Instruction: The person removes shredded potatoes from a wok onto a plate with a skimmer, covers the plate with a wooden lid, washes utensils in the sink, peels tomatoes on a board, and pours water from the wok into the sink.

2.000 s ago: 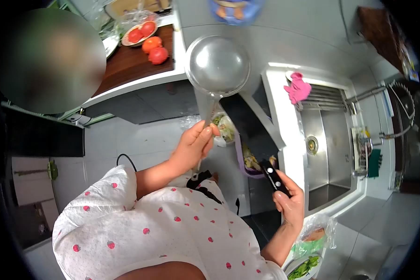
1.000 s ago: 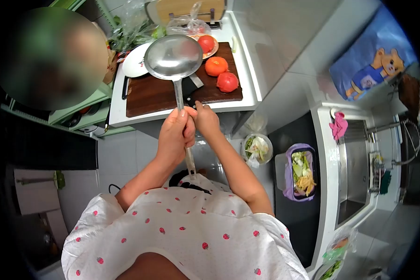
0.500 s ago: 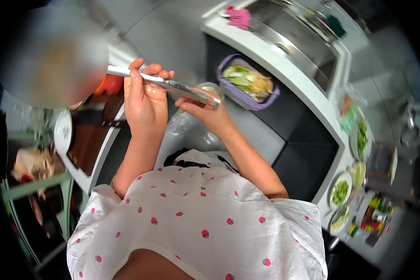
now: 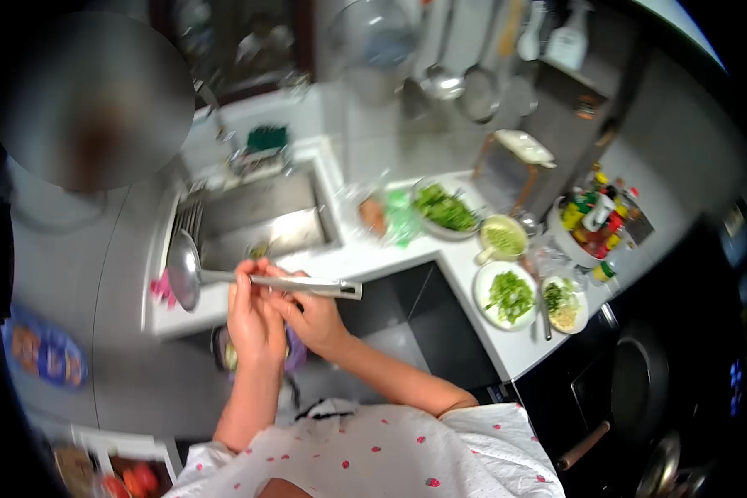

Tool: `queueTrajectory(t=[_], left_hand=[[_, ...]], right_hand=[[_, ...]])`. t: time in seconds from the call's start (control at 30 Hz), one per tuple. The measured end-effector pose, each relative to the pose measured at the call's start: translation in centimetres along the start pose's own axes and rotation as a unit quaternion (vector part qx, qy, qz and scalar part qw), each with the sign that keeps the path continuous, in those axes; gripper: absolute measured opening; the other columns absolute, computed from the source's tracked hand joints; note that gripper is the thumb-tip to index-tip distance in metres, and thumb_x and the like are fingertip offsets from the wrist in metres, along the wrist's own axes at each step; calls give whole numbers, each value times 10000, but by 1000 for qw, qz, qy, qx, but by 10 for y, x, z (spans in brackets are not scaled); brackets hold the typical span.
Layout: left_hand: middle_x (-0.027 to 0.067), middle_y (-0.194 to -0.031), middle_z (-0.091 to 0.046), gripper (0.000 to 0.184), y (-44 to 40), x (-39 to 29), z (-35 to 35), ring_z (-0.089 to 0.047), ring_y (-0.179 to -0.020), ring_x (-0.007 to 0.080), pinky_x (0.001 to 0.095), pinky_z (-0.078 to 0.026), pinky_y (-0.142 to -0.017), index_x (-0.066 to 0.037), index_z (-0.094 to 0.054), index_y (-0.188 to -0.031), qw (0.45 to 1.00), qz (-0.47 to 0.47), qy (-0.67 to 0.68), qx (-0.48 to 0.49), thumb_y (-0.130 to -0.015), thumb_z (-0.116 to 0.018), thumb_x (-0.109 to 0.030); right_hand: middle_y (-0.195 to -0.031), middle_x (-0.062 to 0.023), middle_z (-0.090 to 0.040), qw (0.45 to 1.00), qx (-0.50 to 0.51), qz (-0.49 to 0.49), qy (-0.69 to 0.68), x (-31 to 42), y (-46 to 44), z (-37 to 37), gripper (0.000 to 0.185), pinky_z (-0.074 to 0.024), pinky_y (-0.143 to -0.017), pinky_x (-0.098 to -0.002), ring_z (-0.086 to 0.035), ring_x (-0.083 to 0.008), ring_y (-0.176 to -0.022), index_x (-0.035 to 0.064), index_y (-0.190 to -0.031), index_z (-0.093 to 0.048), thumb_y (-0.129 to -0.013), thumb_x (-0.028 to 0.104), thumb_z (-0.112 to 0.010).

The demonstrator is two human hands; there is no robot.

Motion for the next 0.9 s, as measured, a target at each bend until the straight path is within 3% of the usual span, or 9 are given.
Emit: queueTrajectory(t=[0.03,0.23,0.27,0.43,0.5,0.6,0.8,0.87,0.9], left_hand=[[85,-990,-526,225,-10,14,-10,-508,-936,182,326,-414,-837,-20,-478,-1012,1000,21,3,6,-929,-405,-216],[64,-1045,-526,248,-54,73,-66,-486,-1019,169,302,-377,-914,-40,-509,-1036,983,149,43,101,-936,-373,-222],[63,-1056,-524,266,-60,80,-77,-482,-1033,165,298,-375,-923,-42,-490,-1063,975,177,60,125,-941,-352,-234],[64,-1082,-517,279,-78,96,-124,-487,-1032,164,300,-383,-929,-41,-461,-1100,940,273,97,179,-948,-325,-232],[64,-1100,-515,288,-89,100,-141,-491,-1035,160,295,-388,-923,-39,-457,-1123,926,282,81,237,-947,-331,-229],[63,-1109,-515,304,-95,107,-164,-491,-1040,158,292,-392,-918,-39,-451,-1150,906,325,99,252,-944,-343,-235],[76,-1152,-505,342,-124,143,-199,-484,-1064,181,315,-389,-913,-19,-440,-1167,909,333,4,251,-934,-372,-260],[102,-1189,-487,380,-134,154,-207,-484,-1063,205,331,-378,-909,-9,-425,-1196,898,322,0,299,-929,-378,-277],[107,-1194,-485,391,-139,158,-207,-484,-1063,206,331,-378,-904,-6,-418,-1204,902,315,-16,296,-930,-372,-281]], right_hand=[[-942,-111,-553,997,-44,51,25,0,-9,14,338,-443,-682,-270,-544,-174,-752,-4,-1144,-525,-816,68,-556],[-931,-106,-543,980,-167,75,78,2,-51,80,348,-442,-742,-275,-557,-199,-863,3,-1123,-547,-779,24,-594],[-941,-98,-552,974,-204,89,36,2,-57,87,293,-440,-733,-281,-555,-198,-854,6,-1057,-582,-766,31,-608],[-869,-100,-572,929,-253,176,206,31,-86,115,139,-425,-695,-343,-540,-272,-815,16,-856,-592,-730,66,-624],[-862,-97,-574,927,-272,115,229,27,-98,125,108,-412,-662,-355,-532,-272,-798,12,-833,-563,-762,88,-592],[-812,-95,-597,892,-329,119,286,35,-121,143,120,-440,-650,-294,-573,-196,-747,4,-877,-577,-821,102,-535],[-676,-68,-582,917,-374,48,128,14,-189,211,177,-450,-580,-260,-536,-115,-589,-19,-817,-520,-877,138,-463],[-559,-65,-518,891,-408,73,185,10,-212,245,175,-431,-446,-281,-531,-146,-502,-10,-771,-471,-870,133,-460],[-557,-78,-518,885,-427,54,178,7,-224,261,168,-421,-463,-313,-525,-177,-499,-10,-764,-475,-867,121,-452]])
Point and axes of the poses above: each hand's wrist, its own y-axis away from the middle knuckle, its own z-axis out of the back of the hand, x = y × z, the point moved 6 cm from there along -y, towards the middle knuckle
